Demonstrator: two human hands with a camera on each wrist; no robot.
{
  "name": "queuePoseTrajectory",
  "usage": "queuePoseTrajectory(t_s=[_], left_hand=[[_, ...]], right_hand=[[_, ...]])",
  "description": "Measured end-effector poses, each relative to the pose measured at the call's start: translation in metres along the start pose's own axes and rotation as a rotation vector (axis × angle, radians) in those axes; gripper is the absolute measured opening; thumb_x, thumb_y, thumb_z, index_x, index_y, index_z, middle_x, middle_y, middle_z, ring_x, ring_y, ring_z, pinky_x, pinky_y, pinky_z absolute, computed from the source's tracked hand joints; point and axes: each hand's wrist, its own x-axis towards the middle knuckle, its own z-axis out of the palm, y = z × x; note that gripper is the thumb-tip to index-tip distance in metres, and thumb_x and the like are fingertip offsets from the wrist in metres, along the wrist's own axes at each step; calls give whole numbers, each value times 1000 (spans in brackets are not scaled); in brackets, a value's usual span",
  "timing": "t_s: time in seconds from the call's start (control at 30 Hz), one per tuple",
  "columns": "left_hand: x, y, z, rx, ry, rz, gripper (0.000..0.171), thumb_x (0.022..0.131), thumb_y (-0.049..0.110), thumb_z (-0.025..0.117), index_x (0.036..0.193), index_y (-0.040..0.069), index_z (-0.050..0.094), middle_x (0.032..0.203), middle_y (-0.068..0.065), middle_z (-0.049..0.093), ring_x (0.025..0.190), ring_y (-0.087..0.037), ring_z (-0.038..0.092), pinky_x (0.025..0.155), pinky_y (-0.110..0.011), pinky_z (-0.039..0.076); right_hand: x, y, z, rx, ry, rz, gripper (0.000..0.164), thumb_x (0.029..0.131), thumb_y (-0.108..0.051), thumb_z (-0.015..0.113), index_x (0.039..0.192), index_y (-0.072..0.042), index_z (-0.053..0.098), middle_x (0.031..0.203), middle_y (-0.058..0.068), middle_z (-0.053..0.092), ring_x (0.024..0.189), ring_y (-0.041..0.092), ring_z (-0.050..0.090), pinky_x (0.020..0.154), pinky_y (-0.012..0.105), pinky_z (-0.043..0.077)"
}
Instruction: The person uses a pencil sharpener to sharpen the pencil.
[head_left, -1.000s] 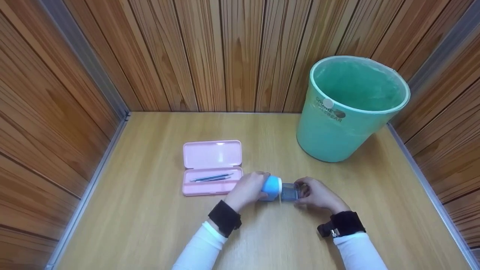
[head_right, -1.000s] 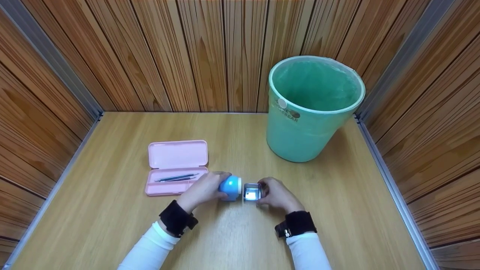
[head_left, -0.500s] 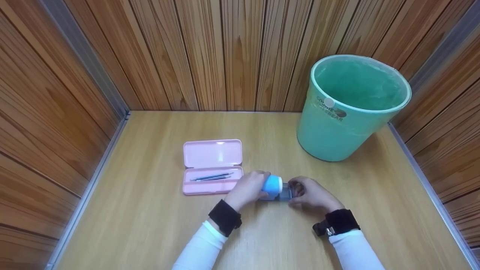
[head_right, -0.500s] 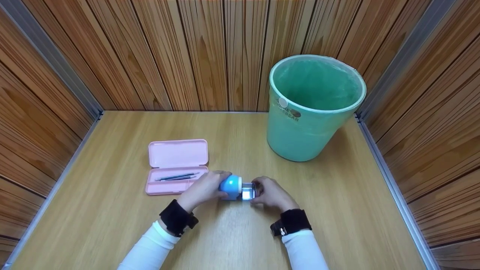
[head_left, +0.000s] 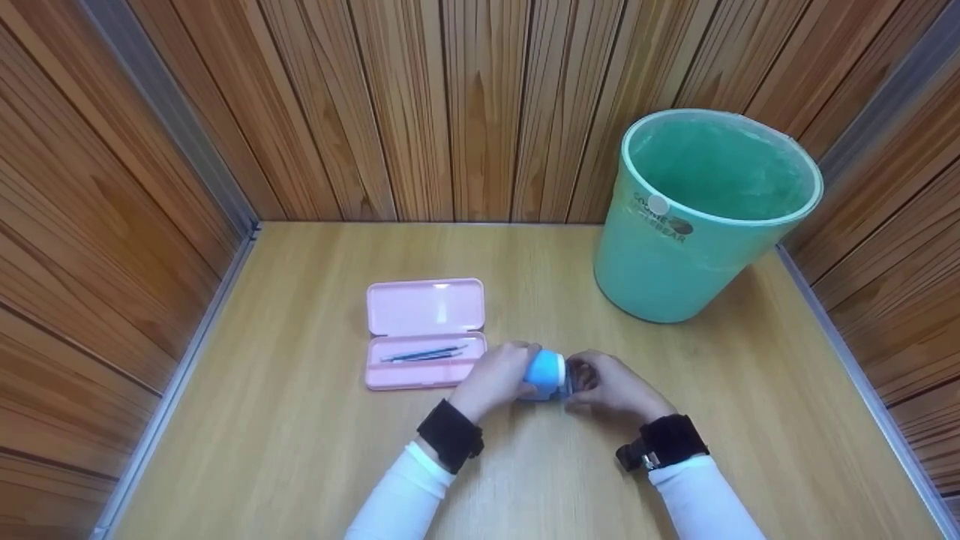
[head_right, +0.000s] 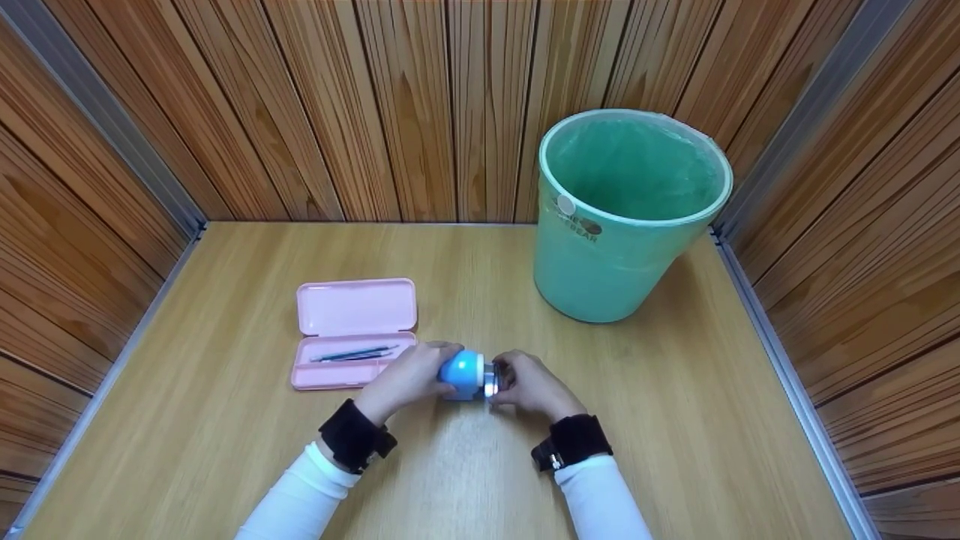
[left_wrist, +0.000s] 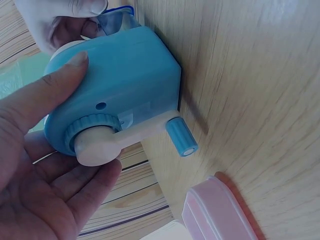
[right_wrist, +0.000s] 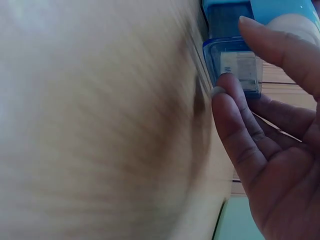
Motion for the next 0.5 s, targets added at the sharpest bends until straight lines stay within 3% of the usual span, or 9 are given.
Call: queuePoseTrajectory(t_s=[0.2, 0.5], left_hand=[[0, 1, 0, 34, 17, 12, 45, 78, 23, 83, 116, 8, 65, 107, -9, 68, 92, -23, 66, 82, -36, 54], [0, 0, 1, 12, 25, 11, 45, 78, 22, 84, 115, 8, 65, 106, -9, 68, 92, -23, 66, 82, -35, 54]], right_hand=[[4, -2, 5, 17, -5, -37, 58, 75, -19, 86, 123, -1, 60, 99, 3, 64, 90, 21, 62, 78, 37, 52], [4, -6, 8, 66, -34, 0, 59, 75, -12, 84, 127, -2, 58, 101, 2, 66, 92, 19, 64, 82, 38, 54]])
